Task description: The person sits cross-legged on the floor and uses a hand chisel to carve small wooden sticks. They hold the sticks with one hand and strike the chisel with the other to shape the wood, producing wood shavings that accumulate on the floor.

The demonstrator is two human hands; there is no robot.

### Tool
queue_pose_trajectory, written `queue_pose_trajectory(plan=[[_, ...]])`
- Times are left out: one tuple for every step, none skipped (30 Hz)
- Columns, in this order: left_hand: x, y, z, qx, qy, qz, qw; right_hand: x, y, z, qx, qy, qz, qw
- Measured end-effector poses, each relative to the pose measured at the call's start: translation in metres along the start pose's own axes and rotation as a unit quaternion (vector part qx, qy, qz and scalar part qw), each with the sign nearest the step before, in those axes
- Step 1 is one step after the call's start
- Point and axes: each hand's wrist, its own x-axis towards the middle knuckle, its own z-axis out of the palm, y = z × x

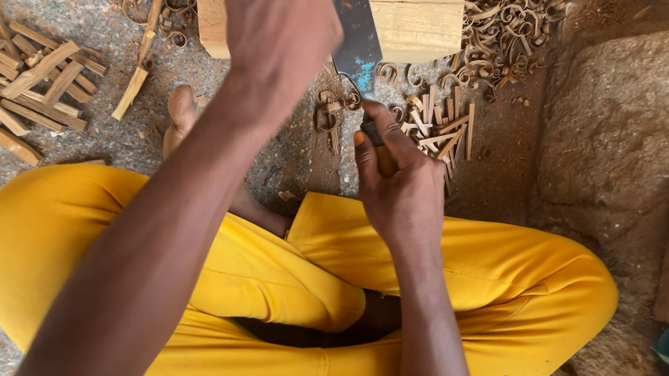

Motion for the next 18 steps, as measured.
queue_pose_trajectory(plan=[[-0.009, 0.010, -0.004, -0.009, -0.062, -0.010, 0.998, -0.002, -0.001, 0.002, -0.001, 0.007, -0.018, 1.000], [-0.013, 0.019, -0.005, -0.018, -0.122, -0.017, 0.992, -0.004, -0.002, 0.004, -0.003, 0.017, -0.036, 0.999], [-0.015, 0.028, -0.005, -0.005, -0.110, 0.001, 0.994, -0.004, -0.004, 0.005, -0.005, 0.028, -0.054, 0.998], [-0.019, 0.035, -0.005, 0.009, -0.102, 0.018, 0.995, -0.006, -0.006, 0.008, -0.017, 0.028, -0.040, 0.999], [-0.021, 0.040, -0.005, 0.023, -0.093, 0.035, 0.995, -0.008, -0.009, 0.012, -0.029, 0.029, -0.025, 0.999], [-0.021, 0.043, -0.005, 0.020, -0.097, 0.032, 0.995, -0.010, -0.011, 0.014, -0.041, 0.027, -0.012, 0.999], [-0.019, 0.043, -0.006, 0.016, -0.101, 0.030, 0.994, -0.008, -0.014, 0.015, -0.028, 0.036, -0.044, 0.998], [-0.016, 0.042, -0.008, 0.014, -0.103, 0.029, 0.994, -0.003, -0.016, 0.018, -0.013, 0.047, -0.076, 0.996], [-0.011, 0.040, -0.011, 0.024, -0.108, 0.022, 0.994, 0.001, -0.018, 0.020, 0.001, 0.058, -0.109, 0.992], [-0.006, 0.037, -0.014, 0.033, -0.115, 0.017, 0.993, 0.008, -0.020, 0.023, 0.004, 0.049, -0.091, 0.995], [-0.003, 0.035, -0.018, 0.041, -0.121, 0.011, 0.992, 0.015, -0.022, 0.026, 0.007, 0.040, -0.073, 0.996], [0.004, 0.029, -0.021, 0.003, -0.202, -0.040, 0.979, 0.021, -0.025, 0.029, 0.011, 0.033, -0.057, 0.998], [0.011, 0.022, -0.024, -0.034, -0.280, -0.091, 0.955, 0.023, -0.029, 0.031, 0.009, 0.046, -0.078, 0.996], [0.023, 0.014, -0.026, -0.069, -0.349, -0.139, 0.924, 0.032, -0.035, 0.034, 0.008, 0.064, -0.106, 0.992], [0.032, 0.007, -0.027, -0.023, -0.194, -0.066, 0.979, 0.040, -0.040, 0.037, 0.007, 0.082, -0.134, 0.988], [0.030, 0.007, -0.024, 0.017, -0.039, -0.002, 0.999, 0.041, -0.041, 0.038, 0.007, 0.067, -0.103, 0.992], [0.028, 0.006, -0.019, 0.058, 0.118, 0.059, 0.990, 0.042, -0.041, 0.041, 0.006, 0.052, -0.073, 0.996], [0.026, 0.004, -0.015, 0.028, 0.078, 0.040, 0.996, 0.044, -0.041, 0.044, 0.009, 0.039, -0.043, 0.998]])
